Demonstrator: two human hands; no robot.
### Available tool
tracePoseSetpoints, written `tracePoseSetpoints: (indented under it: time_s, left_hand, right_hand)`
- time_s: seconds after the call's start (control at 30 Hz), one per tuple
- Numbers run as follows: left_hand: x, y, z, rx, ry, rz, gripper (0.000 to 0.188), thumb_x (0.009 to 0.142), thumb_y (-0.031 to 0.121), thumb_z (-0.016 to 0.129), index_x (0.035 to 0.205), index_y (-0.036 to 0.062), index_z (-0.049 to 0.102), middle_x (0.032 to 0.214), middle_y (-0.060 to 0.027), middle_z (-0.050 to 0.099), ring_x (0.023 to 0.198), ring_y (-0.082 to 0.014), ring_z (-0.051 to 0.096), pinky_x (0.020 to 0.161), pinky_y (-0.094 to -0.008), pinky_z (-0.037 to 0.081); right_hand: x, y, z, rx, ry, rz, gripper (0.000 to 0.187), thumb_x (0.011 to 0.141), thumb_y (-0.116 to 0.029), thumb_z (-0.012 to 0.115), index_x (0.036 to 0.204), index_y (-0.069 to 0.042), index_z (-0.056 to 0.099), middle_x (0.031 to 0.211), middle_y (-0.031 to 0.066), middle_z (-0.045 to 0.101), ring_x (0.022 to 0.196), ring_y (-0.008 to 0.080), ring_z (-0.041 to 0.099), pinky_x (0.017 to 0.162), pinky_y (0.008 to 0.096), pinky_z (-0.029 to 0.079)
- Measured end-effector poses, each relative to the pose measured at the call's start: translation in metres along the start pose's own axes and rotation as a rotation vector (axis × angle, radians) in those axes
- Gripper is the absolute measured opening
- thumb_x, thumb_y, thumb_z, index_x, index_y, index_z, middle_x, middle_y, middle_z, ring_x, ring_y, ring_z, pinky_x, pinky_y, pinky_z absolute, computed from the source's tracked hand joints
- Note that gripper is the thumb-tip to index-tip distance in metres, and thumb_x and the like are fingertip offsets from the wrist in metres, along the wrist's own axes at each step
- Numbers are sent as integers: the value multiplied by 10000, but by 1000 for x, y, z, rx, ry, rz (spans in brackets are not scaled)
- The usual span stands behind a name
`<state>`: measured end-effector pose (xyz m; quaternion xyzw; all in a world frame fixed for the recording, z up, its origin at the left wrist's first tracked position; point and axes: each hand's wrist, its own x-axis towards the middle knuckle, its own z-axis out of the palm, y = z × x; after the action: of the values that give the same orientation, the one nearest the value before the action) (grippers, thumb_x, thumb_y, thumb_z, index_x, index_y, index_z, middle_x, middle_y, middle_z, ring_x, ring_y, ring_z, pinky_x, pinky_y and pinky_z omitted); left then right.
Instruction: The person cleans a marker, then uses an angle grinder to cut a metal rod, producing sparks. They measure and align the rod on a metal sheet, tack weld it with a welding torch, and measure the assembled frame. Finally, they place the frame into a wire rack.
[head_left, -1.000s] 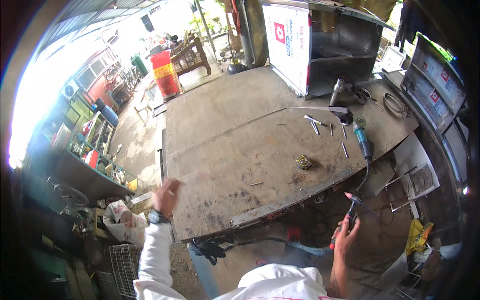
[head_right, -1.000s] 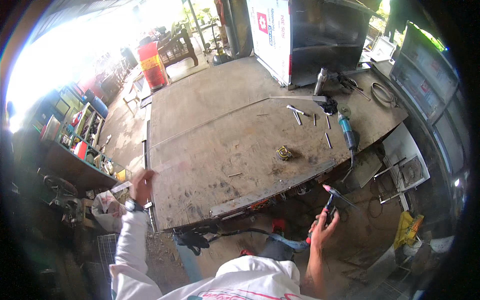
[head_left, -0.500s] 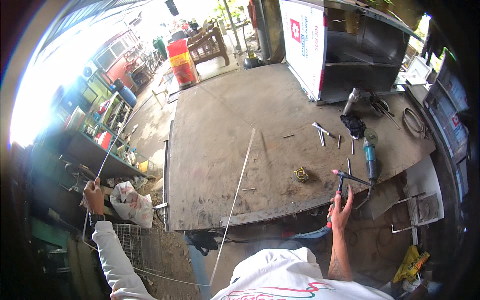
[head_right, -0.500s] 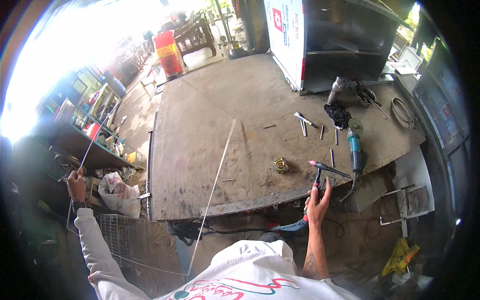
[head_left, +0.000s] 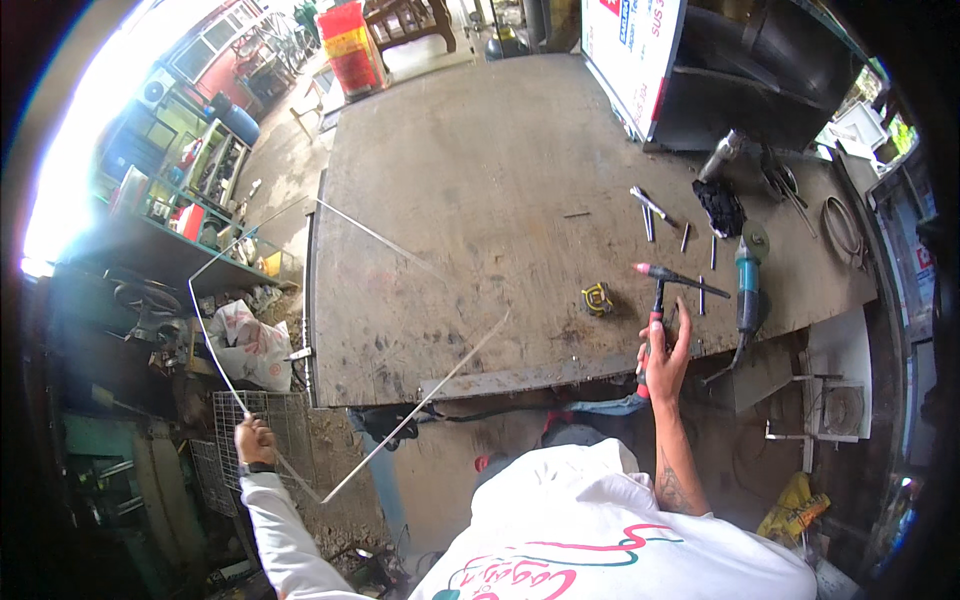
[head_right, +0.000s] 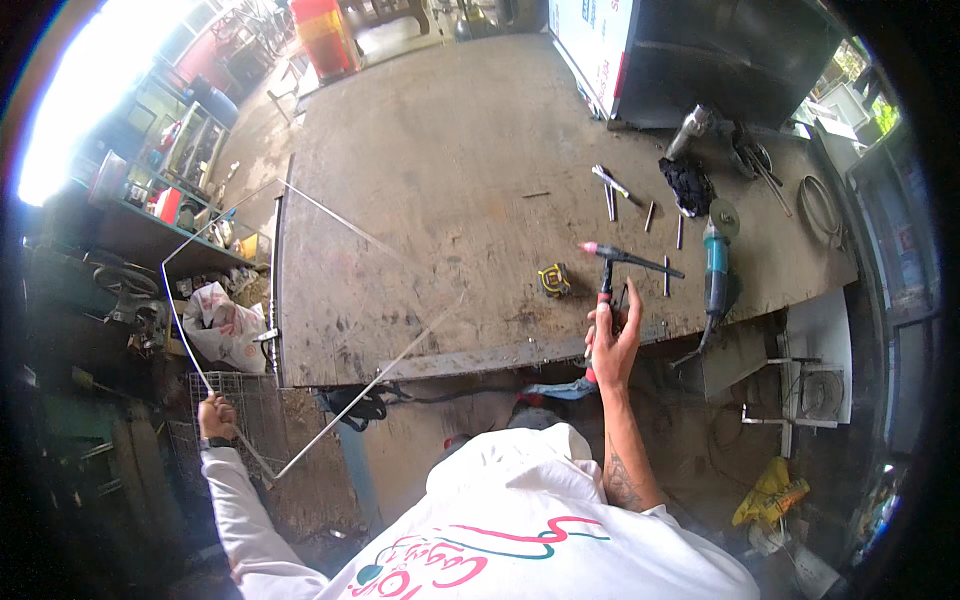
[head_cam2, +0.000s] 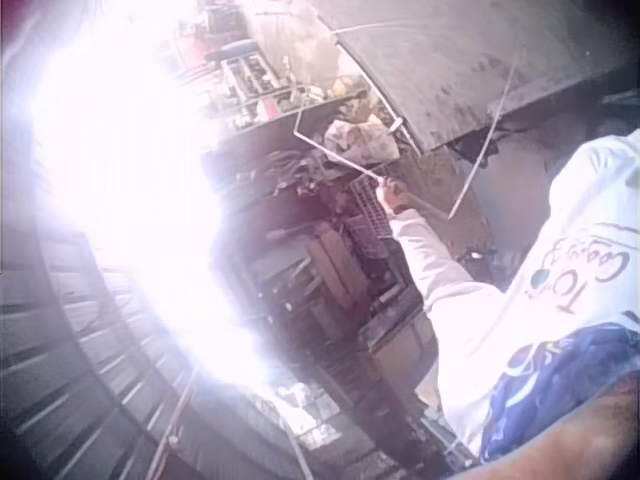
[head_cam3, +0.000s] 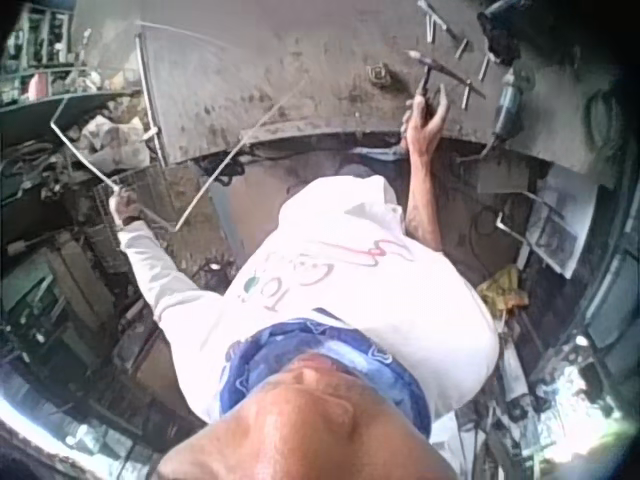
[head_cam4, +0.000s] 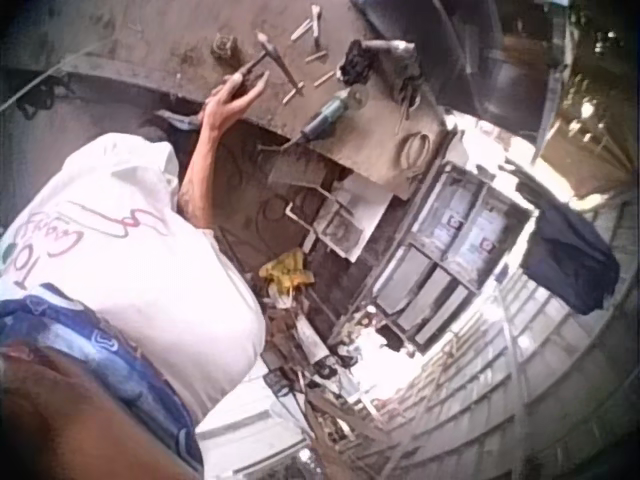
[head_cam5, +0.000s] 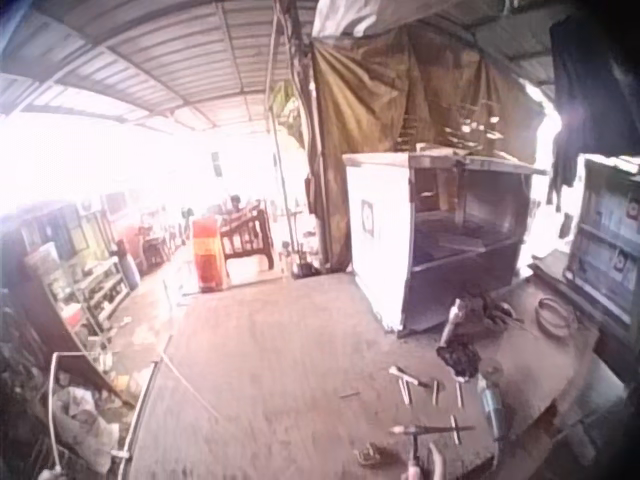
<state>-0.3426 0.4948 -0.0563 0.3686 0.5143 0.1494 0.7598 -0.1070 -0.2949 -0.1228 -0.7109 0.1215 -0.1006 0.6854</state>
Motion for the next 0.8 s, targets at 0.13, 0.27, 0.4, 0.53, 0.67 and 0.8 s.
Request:
tracePoseSetpoints:
  time_s: [0.13, 0.27, 0.4, 0.53, 0.67, 0.8]
  left_hand:
    - [-55, -160, 107, -51, -125, 34, 344, 1114, 289, 492, 791, 168, 477, 606, 71, 369, 475, -66, 320, 457, -246, 275]
    - [-109, -314, 211, -288, -254, -67, 397, 1125, 352, 463, 791, 137, 469, 669, 18, 449, 597, -132, 456, 575, -301, 394]
    - [-139, -455, 293, -142, -318, -275, 367, 1144, 355, 388, 1179, 36, 565, 1224, -146, 642, 1192, -283, 606, 1071, -443, 503]
    - [-137, -562, 367, -305, -313, -493, 375, 1148, 340, 366, 1340, 25, 436, 1410, -177, 606, 1322, -353, 592, 1143, -490, 493]
    - [-132, -603, 390, -150, -273, -462, 332, 1162, 358, 326, 1227, 67, 473, 1369, -173, 627, 1257, -353, 637, 1124, -500, 530]
    - [-135, -613, 385, 29, -340, -597, 363, 1158, 355, 364, 1330, 51, 463, 1352, -168, 633, 1216, -336, 660, 1067, -477, 566]
  right_hand:
    - [10, -3, -23, -12, 59, -23, 563, 1085, -202, 576, 1598, -158, 348, 898, 90, 682, 538, 86, 565, 421, 239, 450]
    - [12, -19, -37, 18, 148, -4, 569, 1089, -246, 585, 1596, -162, 340, 910, 99, 678, 536, 95, 566, 411, 244, 444]
    - [14, -38, -57, 26, 223, -46, 553, 1091, -258, 582, 1590, -197, 350, 936, 103, 667, 525, 105, 544, 420, 259, 441]
    - [2, -48, -83, -83, 261, -106, 539, 1105, -253, 550, 1597, -179, 343, 981, 126, 667, 570, 120, 560, 442, 261, 459]
    - [-22, -41, -86, -140, 295, 2, 541, 1107, -222, 536, 1603, -152, 333, 986, 140, 681, 584, 124, 570, 448, 267, 468]
    - [-46, -22, -82, -187, 286, 99, 534, 1105, -206, 536, 1599, -158, 340, 984, 130, 682, 579, 120, 568, 445, 269, 469]
